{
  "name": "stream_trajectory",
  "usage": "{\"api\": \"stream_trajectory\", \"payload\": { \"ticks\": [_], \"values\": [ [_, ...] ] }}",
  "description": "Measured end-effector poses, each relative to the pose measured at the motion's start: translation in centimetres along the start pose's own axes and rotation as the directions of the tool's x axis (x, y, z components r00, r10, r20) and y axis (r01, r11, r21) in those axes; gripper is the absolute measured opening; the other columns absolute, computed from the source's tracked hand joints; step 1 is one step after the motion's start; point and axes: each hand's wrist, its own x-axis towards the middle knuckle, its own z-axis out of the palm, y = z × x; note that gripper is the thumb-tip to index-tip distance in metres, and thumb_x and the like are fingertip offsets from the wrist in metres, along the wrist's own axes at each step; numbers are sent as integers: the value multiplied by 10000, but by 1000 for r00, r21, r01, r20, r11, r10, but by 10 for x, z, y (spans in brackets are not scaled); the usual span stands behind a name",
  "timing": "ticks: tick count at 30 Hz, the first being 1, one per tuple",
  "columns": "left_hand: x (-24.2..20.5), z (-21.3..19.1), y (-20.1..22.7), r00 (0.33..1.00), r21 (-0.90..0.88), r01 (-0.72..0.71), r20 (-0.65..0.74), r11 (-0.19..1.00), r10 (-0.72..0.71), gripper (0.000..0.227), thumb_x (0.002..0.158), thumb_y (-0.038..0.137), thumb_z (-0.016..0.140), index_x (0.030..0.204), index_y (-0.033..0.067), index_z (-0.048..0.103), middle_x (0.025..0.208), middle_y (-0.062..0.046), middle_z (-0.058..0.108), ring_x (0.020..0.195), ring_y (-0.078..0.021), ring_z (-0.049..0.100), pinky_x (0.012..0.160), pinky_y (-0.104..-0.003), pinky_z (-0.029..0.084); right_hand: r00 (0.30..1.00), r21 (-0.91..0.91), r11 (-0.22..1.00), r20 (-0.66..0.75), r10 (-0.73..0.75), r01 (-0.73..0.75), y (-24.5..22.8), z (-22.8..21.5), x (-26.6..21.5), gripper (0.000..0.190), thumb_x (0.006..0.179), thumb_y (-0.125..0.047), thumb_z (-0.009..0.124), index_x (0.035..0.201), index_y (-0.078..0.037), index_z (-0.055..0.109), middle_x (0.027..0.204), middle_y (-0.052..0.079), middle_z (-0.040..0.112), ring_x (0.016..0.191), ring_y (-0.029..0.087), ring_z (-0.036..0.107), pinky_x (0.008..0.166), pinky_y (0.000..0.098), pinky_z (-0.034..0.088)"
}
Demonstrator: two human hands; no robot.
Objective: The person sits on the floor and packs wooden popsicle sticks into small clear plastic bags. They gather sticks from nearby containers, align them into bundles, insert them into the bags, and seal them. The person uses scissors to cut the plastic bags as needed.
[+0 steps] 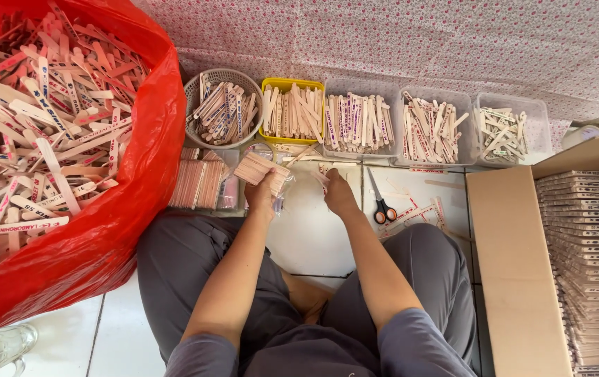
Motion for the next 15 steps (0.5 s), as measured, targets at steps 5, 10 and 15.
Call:
{"api": "stream_trajectory", "payload": {
  "ticks": [5,10,15],
  "values": [
    [-19,8,14,1000,32,-16,-12,999,16,740,715,180,937,1359,128,576,1143,-138,710,958,-319,752,734,-511,640,999,450,893,28,-35,18,9,11,14,184,1044,-60,460,1216,-56,525,928,116,663,888,277,609,801,373,473],
    [-18,9,14,999,13,-39,-23,999,39,745,698,157,941,1353,110,588,1132,-139,704,948,-309,752,727,-488,644,995,776,628,-6,-96,65,-17,13,4,285,1078,-64,403,1299,-58,582,811,-17,541,730,91,510,670,194,416],
    [-27,5,18,998,49,-38,-47,998,40,757,696,197,951,1359,129,594,1163,-132,705,1014,-296,739,769,-494,633,996,869,491,81,-26,-58,-44,1,-13,605,1125,-484,262,1295,-59,658,752,-32,416,679,68,436,656,198,430]
  ]
}}
